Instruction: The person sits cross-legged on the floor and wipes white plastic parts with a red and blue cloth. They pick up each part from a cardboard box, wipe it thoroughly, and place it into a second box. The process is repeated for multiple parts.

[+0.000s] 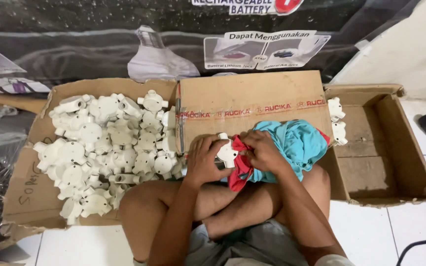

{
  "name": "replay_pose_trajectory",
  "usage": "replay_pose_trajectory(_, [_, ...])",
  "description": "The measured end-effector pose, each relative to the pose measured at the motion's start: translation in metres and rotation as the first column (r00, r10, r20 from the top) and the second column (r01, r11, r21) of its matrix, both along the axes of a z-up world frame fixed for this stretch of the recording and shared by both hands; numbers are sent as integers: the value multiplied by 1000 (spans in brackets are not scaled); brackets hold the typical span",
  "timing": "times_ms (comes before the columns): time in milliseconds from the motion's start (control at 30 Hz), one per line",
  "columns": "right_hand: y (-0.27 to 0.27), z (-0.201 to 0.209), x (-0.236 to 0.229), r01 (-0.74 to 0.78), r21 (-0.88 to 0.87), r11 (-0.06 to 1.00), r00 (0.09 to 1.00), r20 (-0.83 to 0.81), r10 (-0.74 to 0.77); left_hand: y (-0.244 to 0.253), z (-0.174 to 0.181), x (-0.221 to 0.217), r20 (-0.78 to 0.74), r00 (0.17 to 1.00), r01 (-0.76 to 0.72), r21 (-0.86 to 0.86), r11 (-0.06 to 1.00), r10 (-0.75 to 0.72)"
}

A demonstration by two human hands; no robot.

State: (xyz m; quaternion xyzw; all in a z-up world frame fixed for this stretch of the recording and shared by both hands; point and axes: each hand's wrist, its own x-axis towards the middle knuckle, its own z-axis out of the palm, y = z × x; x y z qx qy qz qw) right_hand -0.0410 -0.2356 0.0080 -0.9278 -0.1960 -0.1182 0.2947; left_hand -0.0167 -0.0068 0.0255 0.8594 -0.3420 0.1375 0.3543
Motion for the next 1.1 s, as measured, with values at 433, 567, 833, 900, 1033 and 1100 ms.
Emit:
replay_pose_trajectory(433, [14, -6, 5, 169, 182, 969, 959, 196, -204, -8, -14, 8, -106, 976, -199, -72, 977, 191])
replay_pose_trajectory(567, [20, 1, 2, 125, 26, 992, 976, 174, -127, -7, -14, 4, -215, 963, -170, -14, 985, 163])
replay_pose_trajectory(833, [11, -32, 15, 228, -1, 974, 947, 232, -222, 0, 6, 11, -227, 974, -24, -115, 993, -3])
replay_pose_trajectory(900, [12, -25, 13, 212, 45, 976, 951, 221, -217, -3, -11, 13, -97, 994, -74, -214, 974, 54])
replay_pose_trajectory(1033, [14, 6, 6, 102, 171, 980, 983, 134, -126, -10, -15, 7, -46, 993, -117, -244, 963, 109])
replay_pose_trajectory(1100, [13, 8, 8, 22, 327, 945, 996, 72, -48, -12, -18, 10, 8, 990, -134, -242, 961, 140])
